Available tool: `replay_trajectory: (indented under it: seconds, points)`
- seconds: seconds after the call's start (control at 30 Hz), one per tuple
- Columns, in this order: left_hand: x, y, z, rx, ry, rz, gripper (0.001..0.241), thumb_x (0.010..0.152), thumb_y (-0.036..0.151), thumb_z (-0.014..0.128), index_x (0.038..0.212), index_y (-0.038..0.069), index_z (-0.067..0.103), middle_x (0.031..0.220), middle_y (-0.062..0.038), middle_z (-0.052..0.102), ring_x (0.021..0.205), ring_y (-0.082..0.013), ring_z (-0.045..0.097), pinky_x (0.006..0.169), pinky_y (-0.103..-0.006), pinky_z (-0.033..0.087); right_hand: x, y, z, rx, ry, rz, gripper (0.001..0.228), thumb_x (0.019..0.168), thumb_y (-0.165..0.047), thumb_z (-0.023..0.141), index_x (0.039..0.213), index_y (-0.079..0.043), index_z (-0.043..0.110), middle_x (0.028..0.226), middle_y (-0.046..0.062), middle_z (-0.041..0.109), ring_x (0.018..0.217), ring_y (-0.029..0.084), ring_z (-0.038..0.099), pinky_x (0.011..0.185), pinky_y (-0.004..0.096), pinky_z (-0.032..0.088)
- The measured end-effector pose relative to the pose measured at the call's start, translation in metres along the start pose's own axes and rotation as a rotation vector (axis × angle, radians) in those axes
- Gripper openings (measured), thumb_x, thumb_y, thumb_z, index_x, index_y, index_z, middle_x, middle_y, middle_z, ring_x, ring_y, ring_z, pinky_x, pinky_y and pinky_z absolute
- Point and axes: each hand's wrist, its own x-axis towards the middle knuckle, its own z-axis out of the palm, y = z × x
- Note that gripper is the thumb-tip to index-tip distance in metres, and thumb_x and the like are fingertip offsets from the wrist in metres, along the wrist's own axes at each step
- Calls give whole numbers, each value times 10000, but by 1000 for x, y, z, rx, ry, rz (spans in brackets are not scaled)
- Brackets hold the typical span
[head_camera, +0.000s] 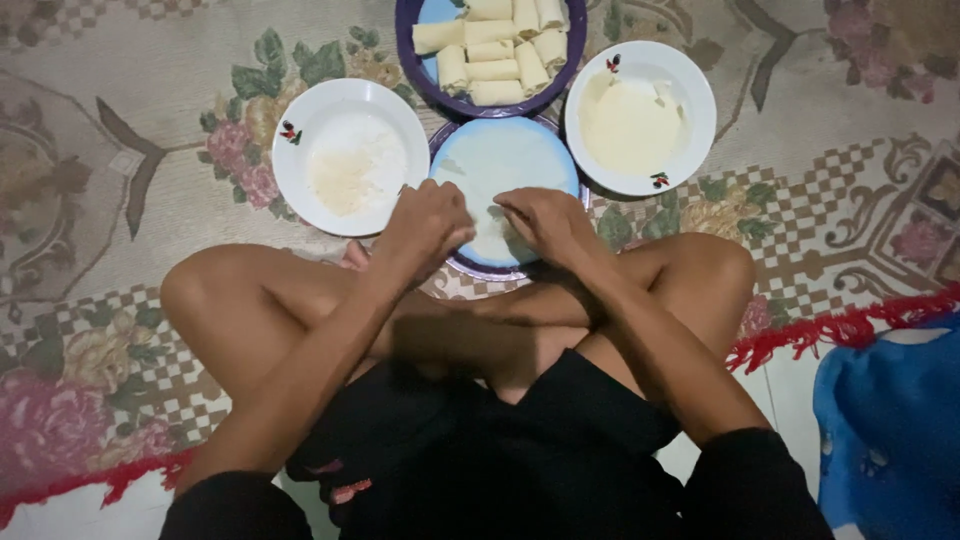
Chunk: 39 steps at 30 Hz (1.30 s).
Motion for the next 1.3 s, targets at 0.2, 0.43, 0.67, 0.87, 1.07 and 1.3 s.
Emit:
replay_trajectory:
  seconds: [0.2,0.43,0.67,0.87,1.07,1.3]
  points:
    - [-22,-79,29,27,301,-39,120,948,256,688,1034,219,763,1010,-33,647,918,-291,584,765,-460,485,56,-9,38,-114,-98,-79,197,1020,-310,609,1190,-234,674,1010,31,656,1006,292,608,828,469,557]
    - [-41,-168,64,154,292,-290,55,891,217,785,942,205,801,922,-52,676,886,-298,609,744,-461,479,119,-28,100,-47,-127,-152,139,1002,-344,625,1054,-245,708,939,1,671,974,276,614,808,460,559]
    - [-26,-170,75,275,254,-357,60,841,242,826,901,240,820,867,-57,677,909,-313,641,821,-529,460,143,-28,130,10,-182,-208,204,966,-337,618,1087,-227,740,905,53,679,907,317,603,691,511,571]
    - [-22,-163,71,309,201,-370,28,871,187,796,885,173,816,868,-68,694,910,-303,651,785,-488,445,141,-28,126,84,-167,-226,201,975,-276,627,1093,-158,740,915,137,685,909,392,610,680,560,562]
    - [-25,-153,50,220,155,-386,59,896,152,769,913,145,825,876,-81,707,914,-303,645,832,-507,461,133,-35,110,60,-174,-155,210,991,-271,611,1101,-159,751,940,124,704,921,366,622,736,529,557]
    - [-38,-144,31,-183,223,-328,85,928,217,774,948,139,802,866,-105,700,934,-367,629,839,-540,466,118,-36,88,181,-76,-96,164,975,-178,652,1106,-145,745,943,111,717,884,376,660,781,541,550]
